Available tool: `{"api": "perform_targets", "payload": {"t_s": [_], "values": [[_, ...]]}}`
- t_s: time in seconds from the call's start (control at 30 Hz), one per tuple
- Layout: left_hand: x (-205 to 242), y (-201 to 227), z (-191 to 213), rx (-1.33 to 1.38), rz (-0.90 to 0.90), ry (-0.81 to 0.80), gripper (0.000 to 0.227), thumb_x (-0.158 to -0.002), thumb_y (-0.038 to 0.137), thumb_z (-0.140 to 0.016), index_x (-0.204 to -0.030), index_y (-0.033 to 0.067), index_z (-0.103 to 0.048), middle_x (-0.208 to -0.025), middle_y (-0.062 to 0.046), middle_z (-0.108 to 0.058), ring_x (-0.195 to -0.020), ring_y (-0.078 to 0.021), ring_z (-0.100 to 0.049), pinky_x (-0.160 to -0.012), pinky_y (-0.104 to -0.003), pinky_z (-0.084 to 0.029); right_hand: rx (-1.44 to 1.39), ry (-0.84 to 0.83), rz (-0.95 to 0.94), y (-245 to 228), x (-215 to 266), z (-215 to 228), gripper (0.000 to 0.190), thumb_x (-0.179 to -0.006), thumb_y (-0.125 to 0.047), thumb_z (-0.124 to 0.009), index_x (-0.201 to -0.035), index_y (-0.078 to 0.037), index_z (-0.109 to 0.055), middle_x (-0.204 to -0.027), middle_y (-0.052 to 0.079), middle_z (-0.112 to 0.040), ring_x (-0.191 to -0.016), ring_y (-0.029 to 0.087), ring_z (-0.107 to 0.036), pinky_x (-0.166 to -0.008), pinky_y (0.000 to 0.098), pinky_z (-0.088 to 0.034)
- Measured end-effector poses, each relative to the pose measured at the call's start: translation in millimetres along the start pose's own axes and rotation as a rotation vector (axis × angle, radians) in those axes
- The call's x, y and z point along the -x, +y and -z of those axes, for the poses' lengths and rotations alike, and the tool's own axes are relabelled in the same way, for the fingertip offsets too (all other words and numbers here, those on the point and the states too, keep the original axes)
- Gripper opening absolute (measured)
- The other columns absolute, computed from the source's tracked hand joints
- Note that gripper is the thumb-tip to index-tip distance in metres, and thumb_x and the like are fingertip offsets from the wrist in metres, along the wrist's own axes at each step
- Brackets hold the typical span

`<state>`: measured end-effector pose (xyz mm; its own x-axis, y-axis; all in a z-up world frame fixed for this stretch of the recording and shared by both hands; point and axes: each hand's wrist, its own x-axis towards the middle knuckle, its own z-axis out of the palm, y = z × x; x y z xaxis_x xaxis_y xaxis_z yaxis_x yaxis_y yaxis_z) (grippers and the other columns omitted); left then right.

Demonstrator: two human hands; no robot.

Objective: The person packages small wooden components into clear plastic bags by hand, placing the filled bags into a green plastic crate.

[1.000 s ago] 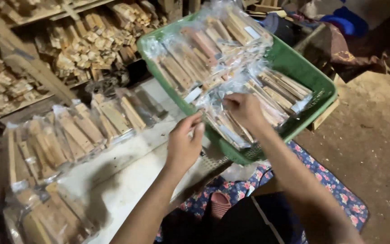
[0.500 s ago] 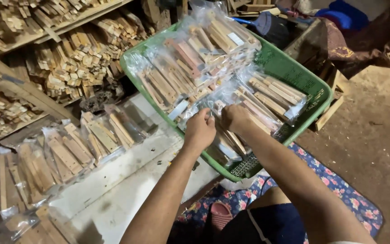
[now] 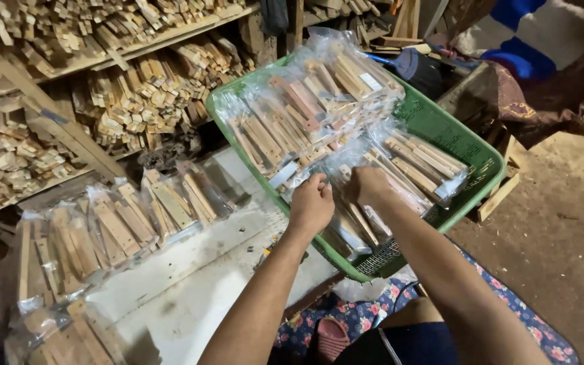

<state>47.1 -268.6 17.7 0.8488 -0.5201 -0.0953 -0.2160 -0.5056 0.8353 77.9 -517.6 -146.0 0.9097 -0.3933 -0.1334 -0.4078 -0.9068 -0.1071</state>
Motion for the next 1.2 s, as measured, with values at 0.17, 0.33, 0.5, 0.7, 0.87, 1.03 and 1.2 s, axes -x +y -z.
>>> {"api": "perform_targets", "payload": {"t_s": [0.17, 0.33, 0.5, 0.7, 0.87, 1.03, 1.2], "values": [[-8, -5, 0, 0.02, -0.028, 0.019, 0.049, -0.098, 0.031, -0.053, -0.135, -0.0005, -0.059, -0.124, -0.023, -0.069, -0.12, -0.0353, -0.067, -0.101, -0.047, -0.054, -0.107, 0.03, 0.061, 9, 63, 62, 0.031, -0.079, -0.028, -0.062, -0.101, -0.011, -0.076, -0.096, 0.017, -0.077, -0.099, 0.041, -0.073, -0.084, 0.0529, -0.06], [14, 47, 32, 0.248, -0.02, -0.12, 0.117, -0.069, 0.08, -0.061, -0.152, 0.0009, -0.038, -0.143, -0.025, -0.056, -0.134, -0.0378, -0.055, -0.112, -0.05, -0.046, -0.294, 0.365, 0.33, 4, 112, 127, 0.008, -0.083, -0.013, -0.067, -0.09, -0.012, -0.07, -0.085, 0.016, -0.072, -0.082, 0.042, -0.073, -0.076, 0.0522, -0.059], [-14, 74, 47, 0.501, -0.211, 0.161, 0.088, -0.068, 0.073, -0.076, -0.134, 0.017, -0.061, -0.128, -0.016, -0.069, -0.121, -0.0334, -0.067, -0.104, -0.041, -0.055, -0.555, 0.68, 0.6, -84, 158, 224, 0.009, -0.09, -0.003, -0.075, -0.089, -0.009, -0.069, -0.073, 0.008, -0.065, -0.067, 0.026, -0.067, -0.063, 0.036, -0.056], [38, 81, 137, 0.807, -0.54, 0.232, 0.048, -0.083, 0.038, -0.08, -0.124, 0.0206, -0.063, -0.116, -0.01, -0.073, -0.089, -0.0203, -0.075, -0.066, -0.028, -0.07, -0.798, 0.548, 0.906, -185, 192, 260, 0.031, -0.087, 0.02, -0.06, -0.113, 0.005, -0.064, -0.102, 0.021, -0.074, -0.089, 0.032, -0.076, -0.072, 0.0323, -0.066], [99, 31, 169, 0.504, -0.289, 0.412, 0.086, -0.084, 0.055, -0.073, -0.152, 0.0171, -0.034, -0.147, -0.021, -0.052, -0.128, -0.0295, -0.064, -0.098, -0.041, -0.062, -0.916, 0.468, 0.84, -243, 198, 187, 0.027, -0.073, 0.003, -0.065, -0.097, -0.009, -0.07, -0.09, 0.007, -0.072, -0.085, 0.025, -0.069, -0.078, 0.0367, -0.056], [133, -73, 174, 0.453, 0.05, 0.602, 0.058, -0.095, 0.045, -0.069, -0.137, 0.0053, -0.059, -0.124, -0.018, -0.065, -0.109, -0.0233, -0.064, -0.084, -0.038, -0.06, -1.386, 0.404, 0.602, -274, 228, 143, 0.022, -0.081, -0.015, -0.087, -0.098, -0.008, -0.075, -0.083, 0.003, -0.075, -0.077, 0.013, -0.073, -0.075, 0.0258, -0.062], [149, -195, 139, 0.563, -0.147, 0.394, 0.03, -0.099, 0.025, -0.065, -0.124, 0.0099, -0.067, -0.102, -0.008, -0.076, -0.095, -0.0131, -0.064, -0.086, -0.034, -0.054, -1.453, -0.052, 0.588, -293, 227, 112, 0.038, -0.08, -0.01, -0.088, -0.117, -0.008, -0.077, -0.097, 0.002, -0.077, -0.09, 0.009, -0.067, -0.082, 0.0296, -0.06]]}}
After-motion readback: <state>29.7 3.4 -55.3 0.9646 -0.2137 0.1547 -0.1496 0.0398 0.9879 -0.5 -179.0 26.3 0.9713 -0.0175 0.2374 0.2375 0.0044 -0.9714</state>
